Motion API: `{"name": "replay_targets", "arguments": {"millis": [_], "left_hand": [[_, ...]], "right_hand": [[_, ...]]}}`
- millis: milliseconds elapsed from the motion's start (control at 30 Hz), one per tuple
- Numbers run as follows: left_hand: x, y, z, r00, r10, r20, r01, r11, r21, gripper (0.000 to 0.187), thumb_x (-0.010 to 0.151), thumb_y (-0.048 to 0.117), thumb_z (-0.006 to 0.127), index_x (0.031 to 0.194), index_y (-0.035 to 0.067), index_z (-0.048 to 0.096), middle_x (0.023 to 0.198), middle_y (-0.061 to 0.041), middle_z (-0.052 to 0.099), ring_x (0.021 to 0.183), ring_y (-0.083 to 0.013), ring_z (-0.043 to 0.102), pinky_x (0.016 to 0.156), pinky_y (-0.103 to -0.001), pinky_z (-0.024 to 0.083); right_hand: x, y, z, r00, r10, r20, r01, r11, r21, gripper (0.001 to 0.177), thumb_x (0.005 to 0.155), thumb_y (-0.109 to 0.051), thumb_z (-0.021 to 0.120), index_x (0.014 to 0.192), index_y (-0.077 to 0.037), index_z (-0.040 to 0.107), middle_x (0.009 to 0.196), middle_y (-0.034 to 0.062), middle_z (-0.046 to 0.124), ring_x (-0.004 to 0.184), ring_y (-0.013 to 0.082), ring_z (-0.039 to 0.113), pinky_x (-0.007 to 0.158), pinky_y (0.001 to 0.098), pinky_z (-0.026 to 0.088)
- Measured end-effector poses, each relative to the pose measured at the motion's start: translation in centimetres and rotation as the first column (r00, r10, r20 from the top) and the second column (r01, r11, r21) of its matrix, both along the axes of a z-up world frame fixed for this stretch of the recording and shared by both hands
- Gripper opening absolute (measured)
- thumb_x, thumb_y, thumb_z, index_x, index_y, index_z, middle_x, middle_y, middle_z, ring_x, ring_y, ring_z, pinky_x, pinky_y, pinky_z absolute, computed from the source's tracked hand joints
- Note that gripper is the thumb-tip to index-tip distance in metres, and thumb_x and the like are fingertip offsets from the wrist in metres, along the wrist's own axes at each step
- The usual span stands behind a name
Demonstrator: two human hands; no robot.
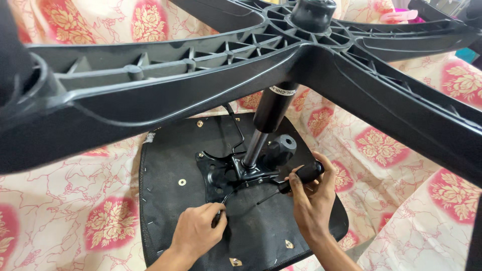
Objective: The person uses a screwdriver to tighten screws on the underside of an office chair seat, securing the gas lift and base assembly to the seat. The person works methodically around the seat base, tightening multiple fasteners.
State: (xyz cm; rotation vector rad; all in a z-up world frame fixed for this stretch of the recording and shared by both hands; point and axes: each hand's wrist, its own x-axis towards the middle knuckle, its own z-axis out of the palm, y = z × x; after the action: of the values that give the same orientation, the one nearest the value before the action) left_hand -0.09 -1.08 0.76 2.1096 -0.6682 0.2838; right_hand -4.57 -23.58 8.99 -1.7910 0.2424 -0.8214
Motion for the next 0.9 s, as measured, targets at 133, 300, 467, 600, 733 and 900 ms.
{"name": "replay_targets", "arguments": {"millis": [133, 300, 467, 600, 733, 900], "left_hand": [[0.0, -0.3, -0.1, 1.0, -0.012, 0.024, 0.012, 1.0, 0.007, 0.008, 0.081, 0.013, 0.072, 0.084, 0.006, 0.074, 0.071, -0.009, 0.076, 0.056, -0.0284, 0.072, 0.053, -0.038, 0.057], [-0.3, -1.3, -0.3, 1.0, 0.003, 0.018, -0.003, 1.0, -0.02, 0.005, 0.08, 0.011, 0.072, 0.082, 0.006, 0.074, 0.068, -0.007, 0.075, 0.051, -0.0246, 0.071, 0.049, -0.035, 0.055], [-0.6, -5.6, 0.0, 0.997, -0.013, -0.078, 0.013, 1.0, -0.004, 0.011, 0.081, 0.013, 0.074, 0.091, 0.008, 0.076, 0.068, -0.006, 0.076, 0.051, -0.0226, 0.071, 0.05, -0.034, 0.055], [0.4, -9.9, 0.8, 0.997, -0.03, -0.069, 0.023, 0.995, -0.098, 0.02, 0.077, 0.012, 0.076, 0.096, 0.007, 0.076, 0.084, -0.009, 0.078, 0.063, -0.0255, 0.076, 0.058, -0.035, 0.058], [1.9, -14.2, 1.7, 0.983, -0.039, -0.181, 0.036, 0.999, -0.02, 0.027, 0.078, 0.016, 0.077, 0.104, 0.009, 0.076, 0.085, -0.012, 0.078, 0.072, -0.0296, 0.075, 0.066, -0.04, 0.058], [3.1, -18.8, 1.6, 0.958, -0.054, -0.282, 0.074, 0.995, 0.061, 0.032, 0.083, 0.023, 0.077, 0.113, 0.013, 0.073, 0.082, -0.014, 0.077, 0.078, -0.0302, 0.075, 0.074, -0.04, 0.059]], "right_hand": [[-0.2, -1.3, 0.1, 0.999, 0.017, 0.029, -0.017, 1.0, 0.003, 0.058, 0.095, -0.001, 0.065, 0.145, -0.006, 0.038, 0.102, 0.0088, 0.065, 0.089, 0.0141, 0.069, 0.074, 0.0261, 0.058], [0.1, -3.3, 0.6, 1.0, -0.028, -0.008, 0.028, 0.999, 0.034, 0.057, 0.093, -0.002, 0.066, 0.143, -0.008, 0.038, 0.103, 0.0089, 0.065, 0.087, 0.0154, 0.07, 0.067, 0.0273, 0.058], [0.6, -5.9, 0.7, 0.998, -0.05, -0.035, 0.05, 0.999, -0.008, 0.058, 0.093, 0.0, 0.064, 0.144, -0.009, 0.037, 0.103, 0.0096, 0.065, 0.089, 0.0164, 0.072, 0.067, 0.0281, 0.06], [1.0, -7.9, 0.3, 0.999, -0.034, 0.031, 0.034, 0.999, -0.004, 0.06, 0.093, 0.001, 0.065, 0.145, -0.008, 0.037, 0.106, 0.0107, 0.063, 0.092, 0.0177, 0.07, 0.075, 0.0291, 0.06], [1.2, -10.0, 0.3, 0.999, -0.033, 0.029, 0.035, 0.997, -0.075, 0.061, 0.094, 0.0, 0.066, 0.146, -0.008, 0.035, 0.106, 0.0094, 0.063, 0.094, 0.0172, 0.071, 0.078, 0.0292, 0.062], [1.4, -11.3, 0.4, 0.999, -0.008, 0.032, 0.013, 0.988, -0.156, 0.06, 0.092, -0.001, 0.069, 0.145, -0.007, 0.04, 0.103, 0.0085, 0.065, 0.092, 0.0156, 0.072, 0.078, 0.0279, 0.061]]}}
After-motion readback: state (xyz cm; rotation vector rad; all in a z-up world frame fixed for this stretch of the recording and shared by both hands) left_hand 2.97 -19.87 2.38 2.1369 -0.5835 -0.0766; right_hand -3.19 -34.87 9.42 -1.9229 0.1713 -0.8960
